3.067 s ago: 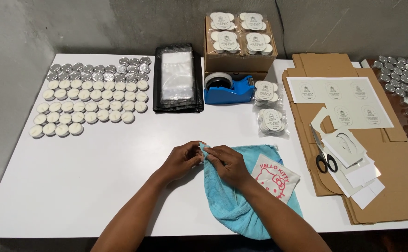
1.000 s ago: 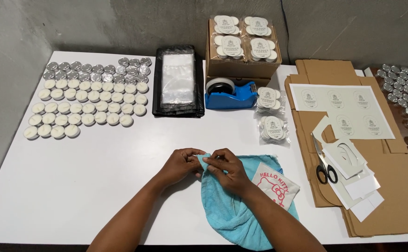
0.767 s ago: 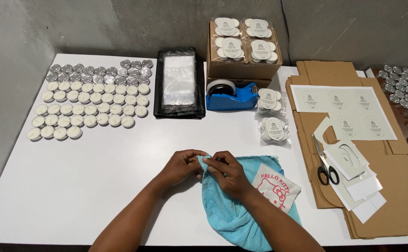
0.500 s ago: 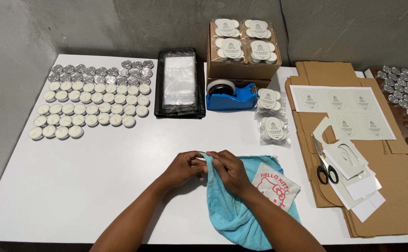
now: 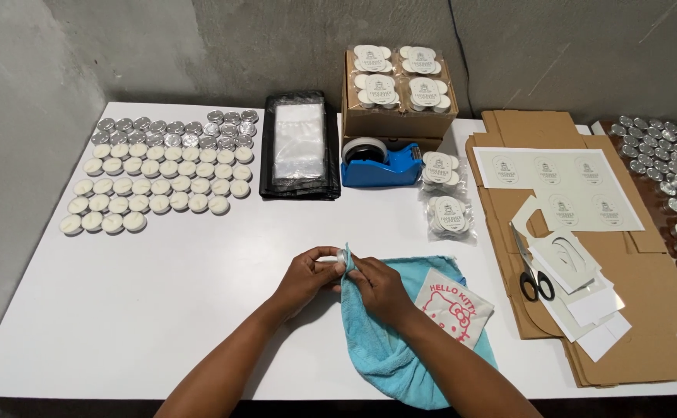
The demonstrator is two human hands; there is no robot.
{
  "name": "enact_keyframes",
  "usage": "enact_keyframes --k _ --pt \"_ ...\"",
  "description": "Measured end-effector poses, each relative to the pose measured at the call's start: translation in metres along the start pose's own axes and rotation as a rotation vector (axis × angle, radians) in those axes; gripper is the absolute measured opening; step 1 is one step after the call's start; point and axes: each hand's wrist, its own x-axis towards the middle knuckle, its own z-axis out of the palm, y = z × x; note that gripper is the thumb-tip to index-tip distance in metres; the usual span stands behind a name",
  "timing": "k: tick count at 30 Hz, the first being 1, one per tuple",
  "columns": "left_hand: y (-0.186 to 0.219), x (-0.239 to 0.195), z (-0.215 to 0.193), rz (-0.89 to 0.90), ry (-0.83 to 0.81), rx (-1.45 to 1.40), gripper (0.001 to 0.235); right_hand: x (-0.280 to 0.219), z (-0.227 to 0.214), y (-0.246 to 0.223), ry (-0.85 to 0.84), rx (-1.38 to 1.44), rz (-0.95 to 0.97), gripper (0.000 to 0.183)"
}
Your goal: The person cuts out labels from a sheet and then packs small white tea light candles into clear plastic bags, one by one.
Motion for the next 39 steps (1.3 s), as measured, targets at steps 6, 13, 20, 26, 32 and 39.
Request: enact_keyframes --k 6,13,20,26,32,39 --pt "0.003 -0.005 0.007 0.047 0.043 0.091 0.049 -0.005 -0.001 0.002 -0.065 -0.264 -0.022 0.029" --pt "0.025 0.002 0.014 0.115 0.139 0.374 0.050 -0.011 -0.039 -0.011 -0.269 -0.450 -0.029 0.026" --pt "0.033 0.048 0.022 0.222 0.256 0.550 0.046 -0.029 -0.070 0.013 -0.227 -0.448 0.031 0.025" --pt "0.016 0.118 0.040 0.429 0.272 0.686 0.046 -0.033 -0.076 0.026 -0.112 -0.373 0.063 0.024" --pt "0.011 0.159 0.067 0.533 0.259 0.766 0.049 -0.032 -0.078 0.026 -0.121 -0.342 0.104 0.024" --pt "0.009 0.174 0.086 0.526 0.211 0.870 0.054 -0.033 -0.077 0.029 -0.117 -0.267 0.158 0.024"
